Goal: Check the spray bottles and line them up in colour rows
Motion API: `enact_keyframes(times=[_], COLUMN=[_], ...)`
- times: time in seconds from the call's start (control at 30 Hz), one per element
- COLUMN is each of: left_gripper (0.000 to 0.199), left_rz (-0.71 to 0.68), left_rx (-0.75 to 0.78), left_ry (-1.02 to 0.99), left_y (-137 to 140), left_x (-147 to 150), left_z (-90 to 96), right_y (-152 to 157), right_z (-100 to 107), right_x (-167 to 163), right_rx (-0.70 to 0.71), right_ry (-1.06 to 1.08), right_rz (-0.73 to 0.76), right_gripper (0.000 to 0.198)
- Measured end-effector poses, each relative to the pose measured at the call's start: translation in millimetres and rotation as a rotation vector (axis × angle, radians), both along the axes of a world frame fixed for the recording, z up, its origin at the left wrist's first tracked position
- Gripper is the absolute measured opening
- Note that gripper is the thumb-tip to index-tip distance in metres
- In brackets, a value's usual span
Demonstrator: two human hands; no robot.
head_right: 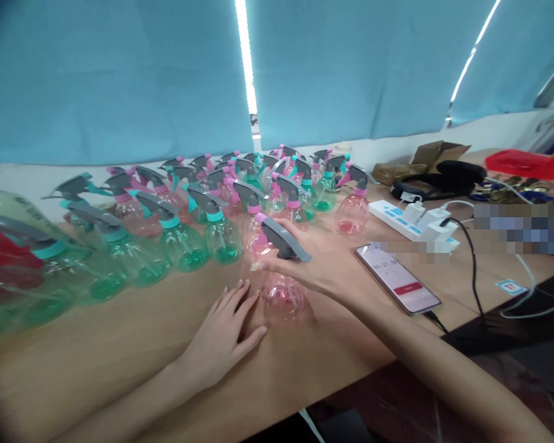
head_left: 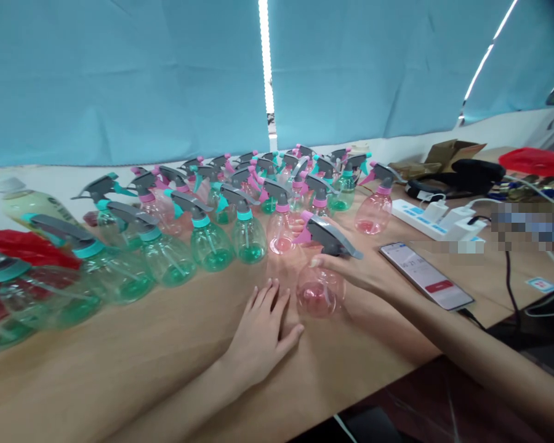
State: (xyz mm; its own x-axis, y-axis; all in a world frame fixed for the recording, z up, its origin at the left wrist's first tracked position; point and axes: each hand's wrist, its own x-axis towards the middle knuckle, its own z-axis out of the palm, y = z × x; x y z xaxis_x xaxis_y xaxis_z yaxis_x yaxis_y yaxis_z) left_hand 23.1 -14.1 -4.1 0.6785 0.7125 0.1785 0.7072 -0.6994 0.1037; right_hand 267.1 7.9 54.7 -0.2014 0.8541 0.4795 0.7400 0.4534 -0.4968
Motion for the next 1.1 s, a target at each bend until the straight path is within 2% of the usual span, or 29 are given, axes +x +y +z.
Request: enact_keyframes(times=[0.27,0.4,0.5,0.6,0.7,0.83,1.0,1.1], left_gripper=[0.059,0.056,0.053,0.051,0.049,0.046,0.047,0.049], left_rz=[-0.007,-0.008,-0.004,0.01,0.012,-0.032,-0.088,-0.116], left_rx=[0.005,0.005,0.018,0.034,0.043,0.04,0.003,-0.023], left_ry=[-0.028,-0.034,-0.043,-0.052,-0.054,-0.05,-0.034,-0.04], left_y=[1.2,0.8,0.4,0.0,-0.1,1.0,5.5,10.8], left_x=[0.4,1.1,1.7,3.4,8.4,24.6,63.4,91.3], left_z=[-1.1,0.3,1.3,1.8,1.6,1.0,2.9,4.8], right_y=[-30.2,-48.5,-58.4,-63.9,-65.6,-59.8,-29.5,-0.8], right_z=[6.3,17.8,16.7,4.3,-6.9,-6.5,-2.3,-4.1], right_x=[-8.9,-25.5,-23.7,-3.9,25.1,60.6,94.2,107.3], right_rx=[0.027,0.01,0.013,-0.009,-0.025,-0.073,-0.054,-0.029], right_ry=[-0.047,-0.003,0.07,0.094,0.084,0.124,0.11,0.072], right_rz=[-0.043,-0.149,-0.15,-0.148,-0.163,-0.166,-0.286,-0.253], right_gripper=[0.045,0.036,0.041,0.048,0.043,0.038,0.045,0.043])
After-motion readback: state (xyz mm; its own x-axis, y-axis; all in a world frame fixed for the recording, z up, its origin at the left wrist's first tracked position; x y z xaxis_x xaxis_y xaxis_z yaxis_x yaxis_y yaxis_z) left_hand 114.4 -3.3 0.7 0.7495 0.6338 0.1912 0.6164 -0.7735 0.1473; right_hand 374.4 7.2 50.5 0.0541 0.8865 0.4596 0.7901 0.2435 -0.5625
